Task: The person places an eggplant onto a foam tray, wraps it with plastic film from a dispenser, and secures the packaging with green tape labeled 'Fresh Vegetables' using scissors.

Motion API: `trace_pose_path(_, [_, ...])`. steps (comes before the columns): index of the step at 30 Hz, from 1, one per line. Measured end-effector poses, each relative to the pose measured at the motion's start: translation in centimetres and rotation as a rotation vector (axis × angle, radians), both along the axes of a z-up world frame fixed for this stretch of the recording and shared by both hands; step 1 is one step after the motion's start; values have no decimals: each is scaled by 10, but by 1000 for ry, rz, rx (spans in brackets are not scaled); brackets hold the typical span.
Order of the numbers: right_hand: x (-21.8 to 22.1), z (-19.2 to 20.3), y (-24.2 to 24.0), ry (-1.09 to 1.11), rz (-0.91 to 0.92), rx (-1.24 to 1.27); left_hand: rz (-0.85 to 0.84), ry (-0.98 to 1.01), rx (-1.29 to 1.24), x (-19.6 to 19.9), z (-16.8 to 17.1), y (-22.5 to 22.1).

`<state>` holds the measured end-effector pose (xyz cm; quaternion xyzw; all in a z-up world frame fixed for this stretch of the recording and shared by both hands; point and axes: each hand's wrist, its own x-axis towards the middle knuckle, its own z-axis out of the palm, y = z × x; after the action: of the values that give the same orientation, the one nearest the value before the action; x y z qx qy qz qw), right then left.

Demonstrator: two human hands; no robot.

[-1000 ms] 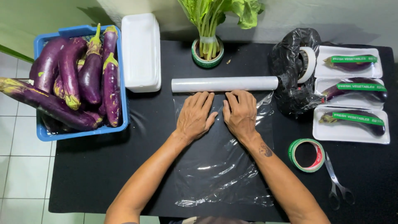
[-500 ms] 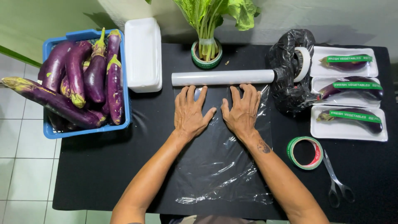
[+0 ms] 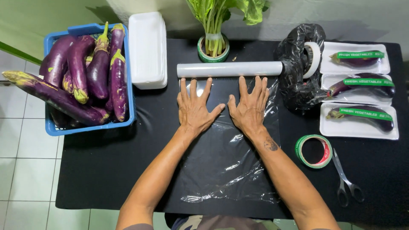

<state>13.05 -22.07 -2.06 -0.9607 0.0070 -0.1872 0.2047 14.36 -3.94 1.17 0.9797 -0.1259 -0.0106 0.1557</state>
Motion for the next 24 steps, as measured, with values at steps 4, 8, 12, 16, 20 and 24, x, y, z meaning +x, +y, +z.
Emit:
trace_pose_path(4, [0, 3, -1, 65, 12, -41, -4, 9, 36, 3, -9, 0])
trace_pose_path(8, [1, 5, -12, 168, -18, -125, 33, -9, 24, 8, -17, 4])
trace_pose_path(12, [-3, 12, -26, 256, -12, -104, 99, -258, 26, 8, -45, 10])
trace_pose_path(16, [-49, 44, -56, 80, 140, 54, 81, -354, -86, -39, -28, 40])
trace_pose_path(20, [-149, 62, -91, 104, 178, 276, -132, -290, -251, -139, -12, 91])
trace_pose_path(24, [-244, 71, -98, 239, 184, 264, -296, -177, -208, -215, 3, 120])
